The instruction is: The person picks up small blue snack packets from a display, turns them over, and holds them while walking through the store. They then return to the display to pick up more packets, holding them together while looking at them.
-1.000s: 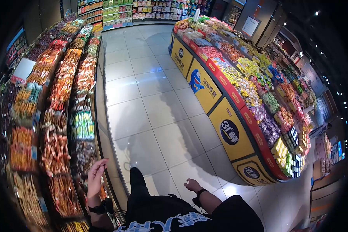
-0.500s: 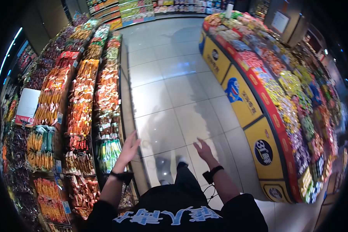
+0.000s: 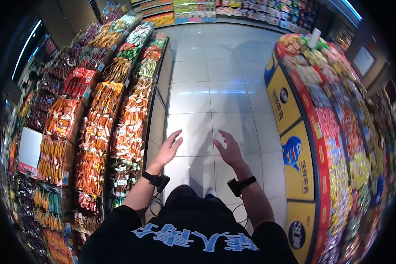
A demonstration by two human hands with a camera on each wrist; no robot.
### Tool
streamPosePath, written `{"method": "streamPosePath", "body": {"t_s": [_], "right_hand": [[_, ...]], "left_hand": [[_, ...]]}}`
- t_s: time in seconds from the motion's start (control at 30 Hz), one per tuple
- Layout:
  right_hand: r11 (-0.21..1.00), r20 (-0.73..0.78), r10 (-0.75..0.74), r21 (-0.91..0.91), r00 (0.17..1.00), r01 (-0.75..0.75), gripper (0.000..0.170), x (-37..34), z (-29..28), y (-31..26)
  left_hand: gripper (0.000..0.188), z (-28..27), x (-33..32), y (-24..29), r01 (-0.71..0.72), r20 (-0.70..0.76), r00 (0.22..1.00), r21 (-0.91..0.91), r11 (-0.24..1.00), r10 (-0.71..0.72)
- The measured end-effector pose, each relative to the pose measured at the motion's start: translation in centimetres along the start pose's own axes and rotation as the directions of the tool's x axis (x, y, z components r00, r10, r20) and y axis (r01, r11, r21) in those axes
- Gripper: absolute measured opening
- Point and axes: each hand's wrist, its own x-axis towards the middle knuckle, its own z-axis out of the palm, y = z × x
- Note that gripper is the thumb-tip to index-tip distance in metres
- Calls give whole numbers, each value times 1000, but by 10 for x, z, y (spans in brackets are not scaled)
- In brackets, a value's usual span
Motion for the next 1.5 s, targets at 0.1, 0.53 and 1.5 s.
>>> {"method": "streamPosePath", "body": {"t_s": [0.1, 0.53, 1.5], "right_hand": [[993, 62, 50, 100, 997, -57, 35, 92, 10, 28], [944, 208, 161, 254, 965, -212, 22, 519, 73, 97], [994, 406, 86, 29, 910, -107, 22, 1485, 138, 275]], "left_hand": [[37, -11, 83, -44, 94, -34, 994, -279, 956, -107], [31, -134, 487, -124, 156, 62, 988, -287, 945, -144], [10, -449, 1290, 110, -929, -239, 199, -353, 106, 950]]}}
